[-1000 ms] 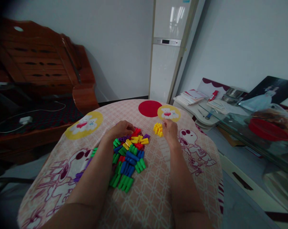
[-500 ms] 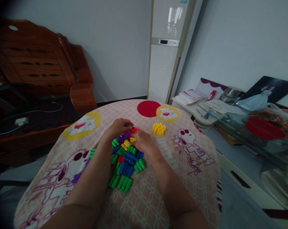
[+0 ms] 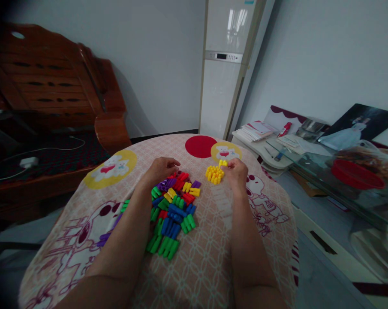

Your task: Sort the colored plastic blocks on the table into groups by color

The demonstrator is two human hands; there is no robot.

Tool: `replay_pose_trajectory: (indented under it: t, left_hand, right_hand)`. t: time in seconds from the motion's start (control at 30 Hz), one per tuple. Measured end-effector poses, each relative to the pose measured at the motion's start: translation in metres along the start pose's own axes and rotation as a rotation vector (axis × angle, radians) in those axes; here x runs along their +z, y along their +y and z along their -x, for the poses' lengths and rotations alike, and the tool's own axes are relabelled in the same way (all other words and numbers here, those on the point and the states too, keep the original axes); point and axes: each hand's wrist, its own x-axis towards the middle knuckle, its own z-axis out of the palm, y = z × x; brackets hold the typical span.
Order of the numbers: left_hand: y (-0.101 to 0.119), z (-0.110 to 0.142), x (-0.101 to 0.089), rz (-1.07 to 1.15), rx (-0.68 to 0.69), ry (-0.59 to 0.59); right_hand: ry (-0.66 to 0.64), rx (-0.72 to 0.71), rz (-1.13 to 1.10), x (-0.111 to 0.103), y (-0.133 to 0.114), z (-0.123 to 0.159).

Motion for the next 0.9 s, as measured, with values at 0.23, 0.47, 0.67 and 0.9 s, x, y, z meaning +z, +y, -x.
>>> replay_pose_trajectory:
  t: [0.23, 0.47, 0.67, 0.9]
  left_hand:
    - [0.001, -0.001, 0.004, 0.014, 0.005, 0.031]
    - [0.002, 0.000, 0.004, 0.015, 0.005, 0.025]
    - [0.002, -0.001, 0.004, 0.032, 0.016, 0.046]
    - [-0.001, -0.002, 0.005, 0.058, 0.028, 0.065]
  right_hand:
    - [0.103, 0.097, 0.427, 0.004, 0.035, 0.007]
    - [-0.082, 0.155, 0.497, 0.007, 0.042, 0.005]
    - [-0.243, 0.092, 0.425, 0.004, 0.040, 0.006]
    - [-0.285, 0.072, 0.311, 0.010, 0.048, 0.006]
